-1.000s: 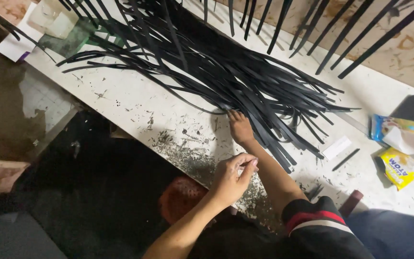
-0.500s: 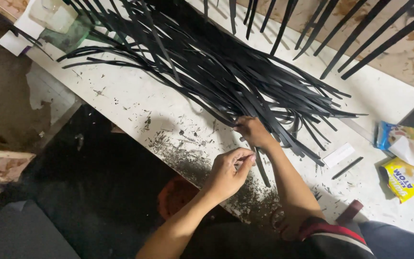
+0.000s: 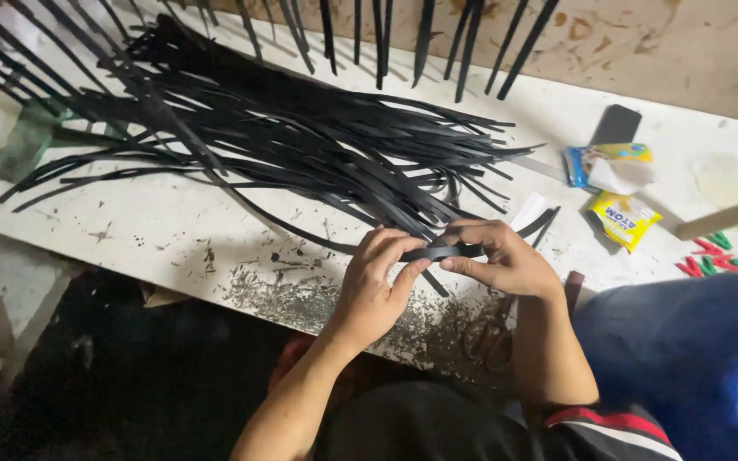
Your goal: Applying finish or adhesive to leather strips using a motorized applicator and hanging them on a rack to dry.
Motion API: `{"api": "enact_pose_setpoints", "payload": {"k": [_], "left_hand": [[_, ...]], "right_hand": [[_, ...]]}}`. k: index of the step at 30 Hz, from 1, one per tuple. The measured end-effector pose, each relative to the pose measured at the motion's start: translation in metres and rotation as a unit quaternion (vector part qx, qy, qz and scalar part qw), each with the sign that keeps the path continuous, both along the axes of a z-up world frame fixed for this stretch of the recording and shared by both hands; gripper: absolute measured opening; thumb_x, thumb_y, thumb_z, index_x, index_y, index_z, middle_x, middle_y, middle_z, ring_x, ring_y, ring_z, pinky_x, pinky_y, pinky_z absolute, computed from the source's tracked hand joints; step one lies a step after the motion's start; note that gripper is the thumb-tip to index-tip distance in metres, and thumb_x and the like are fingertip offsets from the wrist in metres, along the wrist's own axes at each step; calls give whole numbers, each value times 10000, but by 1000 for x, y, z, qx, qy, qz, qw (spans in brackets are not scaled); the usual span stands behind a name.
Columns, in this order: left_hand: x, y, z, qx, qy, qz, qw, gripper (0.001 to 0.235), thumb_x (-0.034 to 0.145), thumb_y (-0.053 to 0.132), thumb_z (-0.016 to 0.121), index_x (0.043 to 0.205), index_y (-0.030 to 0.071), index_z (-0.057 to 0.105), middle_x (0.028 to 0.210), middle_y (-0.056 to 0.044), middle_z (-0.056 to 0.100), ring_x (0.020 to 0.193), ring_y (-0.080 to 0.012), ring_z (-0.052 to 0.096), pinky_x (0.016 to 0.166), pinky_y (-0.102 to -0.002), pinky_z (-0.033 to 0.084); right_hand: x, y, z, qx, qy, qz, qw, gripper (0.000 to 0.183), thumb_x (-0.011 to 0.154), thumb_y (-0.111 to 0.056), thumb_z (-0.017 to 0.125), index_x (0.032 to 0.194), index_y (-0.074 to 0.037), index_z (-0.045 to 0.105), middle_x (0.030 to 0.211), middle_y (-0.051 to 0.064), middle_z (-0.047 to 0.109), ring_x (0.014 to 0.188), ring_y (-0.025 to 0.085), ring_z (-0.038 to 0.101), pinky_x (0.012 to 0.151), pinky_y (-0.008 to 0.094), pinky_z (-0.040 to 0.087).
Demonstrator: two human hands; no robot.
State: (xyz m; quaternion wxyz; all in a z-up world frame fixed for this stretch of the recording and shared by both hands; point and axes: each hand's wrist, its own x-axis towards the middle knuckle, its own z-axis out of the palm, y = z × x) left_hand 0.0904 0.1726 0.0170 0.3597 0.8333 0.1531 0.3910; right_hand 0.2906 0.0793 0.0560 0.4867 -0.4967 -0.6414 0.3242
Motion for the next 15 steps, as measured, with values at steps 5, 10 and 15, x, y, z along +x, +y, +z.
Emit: {"api": "enact_pose_setpoints", "payload": {"k": [5, 10, 15], "left_hand": [[-20, -13, 38, -33, 1, -66, 997, 128, 949, 135, 734, 1041, 47, 724, 898, -106, 678, 909, -335, 684, 829, -428, 540], [-7, -38, 49, -21, 6, -157, 987, 221, 931, 191, 755, 1083, 40, 700, 908, -126, 687, 867, -336, 703, 783, -437, 546], [-1, -38, 53, -4, 4, -188, 982, 115, 961, 108, 702, 1067, 64, 700, 888, -101, 684, 878, -335, 711, 782, -410, 552]], "right_hand": [[6, -54, -9, -7, -11, -87, 996, 65, 884, -32, 754, 924, 20, 762, 826, 147, 742, 784, 249, 725, 787, 403, 565], [-18, -85, 10, 15, -10, -137, 990, 61, 886, -26, 755, 900, 32, 739, 775, 151, 715, 744, 229, 706, 738, 392, 570], [-17, -131, 20, 26, -30, -211, 977, 80, 919, -63, 740, 946, 10, 759, 783, 128, 707, 753, 180, 686, 714, 359, 564]]}}
